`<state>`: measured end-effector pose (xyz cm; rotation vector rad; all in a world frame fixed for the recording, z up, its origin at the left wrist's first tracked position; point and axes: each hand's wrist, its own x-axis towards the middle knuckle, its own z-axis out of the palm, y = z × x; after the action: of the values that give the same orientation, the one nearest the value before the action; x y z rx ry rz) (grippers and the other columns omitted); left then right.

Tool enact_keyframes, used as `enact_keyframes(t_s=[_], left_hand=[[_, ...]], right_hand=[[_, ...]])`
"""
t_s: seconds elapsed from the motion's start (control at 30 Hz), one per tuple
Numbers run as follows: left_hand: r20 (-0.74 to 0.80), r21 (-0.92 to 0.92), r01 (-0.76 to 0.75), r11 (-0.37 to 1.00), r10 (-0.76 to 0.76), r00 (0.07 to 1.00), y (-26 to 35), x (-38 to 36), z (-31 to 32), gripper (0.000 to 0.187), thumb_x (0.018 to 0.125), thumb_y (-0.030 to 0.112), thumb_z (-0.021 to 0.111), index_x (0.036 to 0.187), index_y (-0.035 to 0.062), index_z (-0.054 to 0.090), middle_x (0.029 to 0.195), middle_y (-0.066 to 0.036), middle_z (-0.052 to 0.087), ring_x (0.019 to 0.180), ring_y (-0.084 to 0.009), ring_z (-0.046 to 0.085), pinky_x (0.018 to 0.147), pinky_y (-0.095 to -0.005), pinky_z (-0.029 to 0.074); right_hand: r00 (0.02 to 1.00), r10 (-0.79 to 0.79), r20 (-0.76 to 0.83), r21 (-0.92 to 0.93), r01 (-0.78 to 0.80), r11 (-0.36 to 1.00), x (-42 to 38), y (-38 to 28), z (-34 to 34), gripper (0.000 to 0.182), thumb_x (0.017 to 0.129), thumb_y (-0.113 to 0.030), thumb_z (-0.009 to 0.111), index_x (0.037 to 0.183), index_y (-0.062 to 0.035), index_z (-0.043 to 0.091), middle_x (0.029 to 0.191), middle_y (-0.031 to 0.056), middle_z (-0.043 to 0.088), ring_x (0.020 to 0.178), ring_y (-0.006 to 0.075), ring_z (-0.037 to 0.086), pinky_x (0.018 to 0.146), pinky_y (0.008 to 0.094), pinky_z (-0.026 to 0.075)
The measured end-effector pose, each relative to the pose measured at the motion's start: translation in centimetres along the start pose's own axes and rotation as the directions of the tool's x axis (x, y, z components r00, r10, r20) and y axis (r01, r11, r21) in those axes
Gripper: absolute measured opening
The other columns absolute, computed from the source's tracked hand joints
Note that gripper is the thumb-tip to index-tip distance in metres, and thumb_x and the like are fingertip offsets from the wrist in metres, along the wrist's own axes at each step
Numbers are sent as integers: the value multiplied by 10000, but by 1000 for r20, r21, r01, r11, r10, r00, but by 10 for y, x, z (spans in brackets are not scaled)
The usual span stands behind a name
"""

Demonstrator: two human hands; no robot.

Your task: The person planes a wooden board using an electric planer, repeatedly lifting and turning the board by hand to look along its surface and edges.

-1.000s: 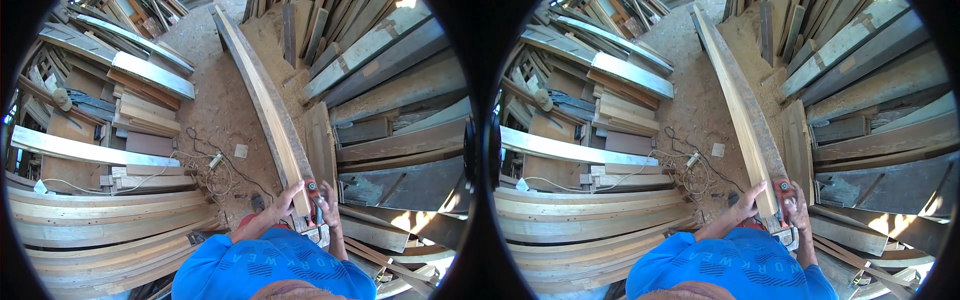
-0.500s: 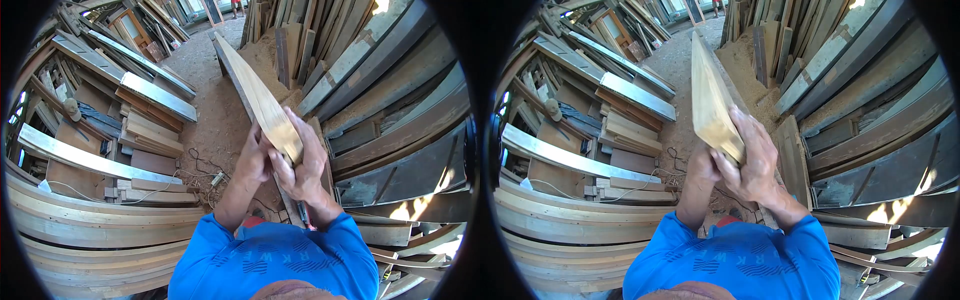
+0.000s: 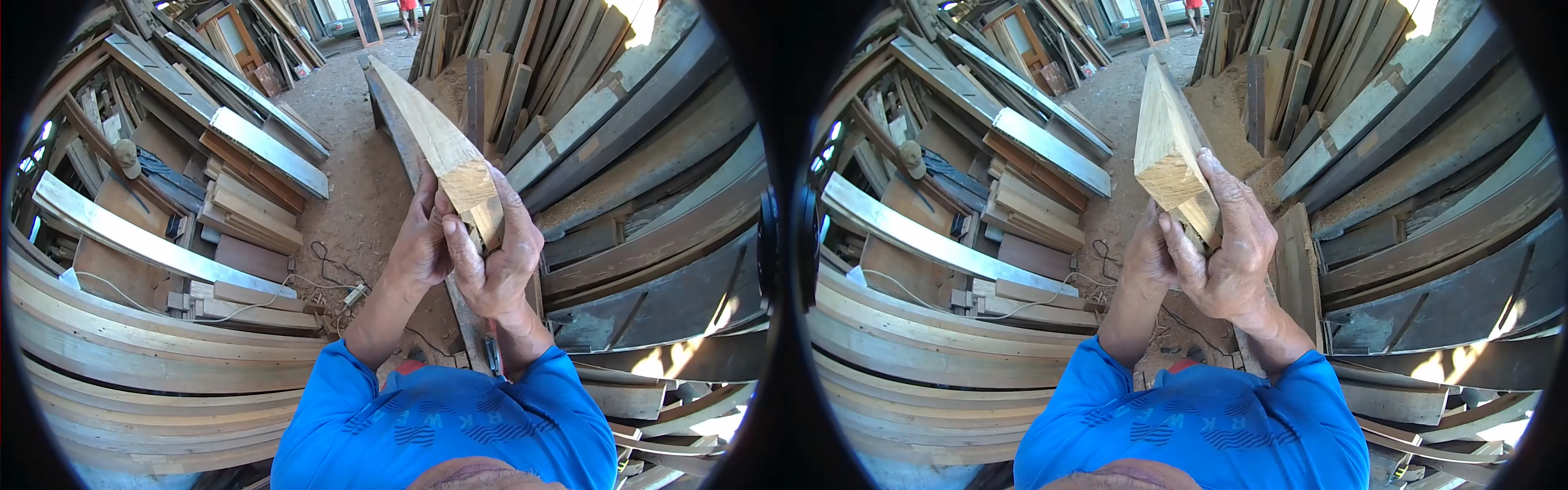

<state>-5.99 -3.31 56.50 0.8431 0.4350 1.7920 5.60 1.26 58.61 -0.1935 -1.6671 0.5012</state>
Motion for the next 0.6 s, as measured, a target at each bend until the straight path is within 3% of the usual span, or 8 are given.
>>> enact_keyframes(t_s=[0.17, 0.43, 0.6], left_hand=[[-33, 14, 24, 1000, -24, 999, 2, -3, -2, 1032, 846, 386, 837, 1594, 95, 188, 1426, -75, 500, 1271, -197, 567, 1049, -355, 526], [-34, 12, 7, 1000, -7, 999, -4, -8, -2, 918, 861, 392, 806, 1544, 75, 281, 1381, -63, 531, 1240, -185, 582, 1021, -351, 539], [-31, 120, -17, 993, 21, 999, -10, -7, -9, 847, 923, 523, 693, 1534, 76, 313, 1367, -71, 540, 1232, -187, 587, 1022, -371, 536]], right_hand=[[1000, -5, 1, -16, 5, 1000, -1, -2, -1, 639, 801, -113, 778, 1341, 138, 546, 1226, 340, 648, 1124, 455, 674, 971, 467, 532], [1000, 16, 21, -20, -15, 1000, -5, 0, -4, 653, 789, -106, 781, 1346, 139, 546, 1235, 343, 646, 1144, 456, 668, 985, 461, 529], [999, 30, 24, -3, -30, 1000, -6, 1, -6, 639, 787, -106, 782, 1332, 139, 554, 1238, 340, 646, 1145, 459, 666, 984, 458, 530]])
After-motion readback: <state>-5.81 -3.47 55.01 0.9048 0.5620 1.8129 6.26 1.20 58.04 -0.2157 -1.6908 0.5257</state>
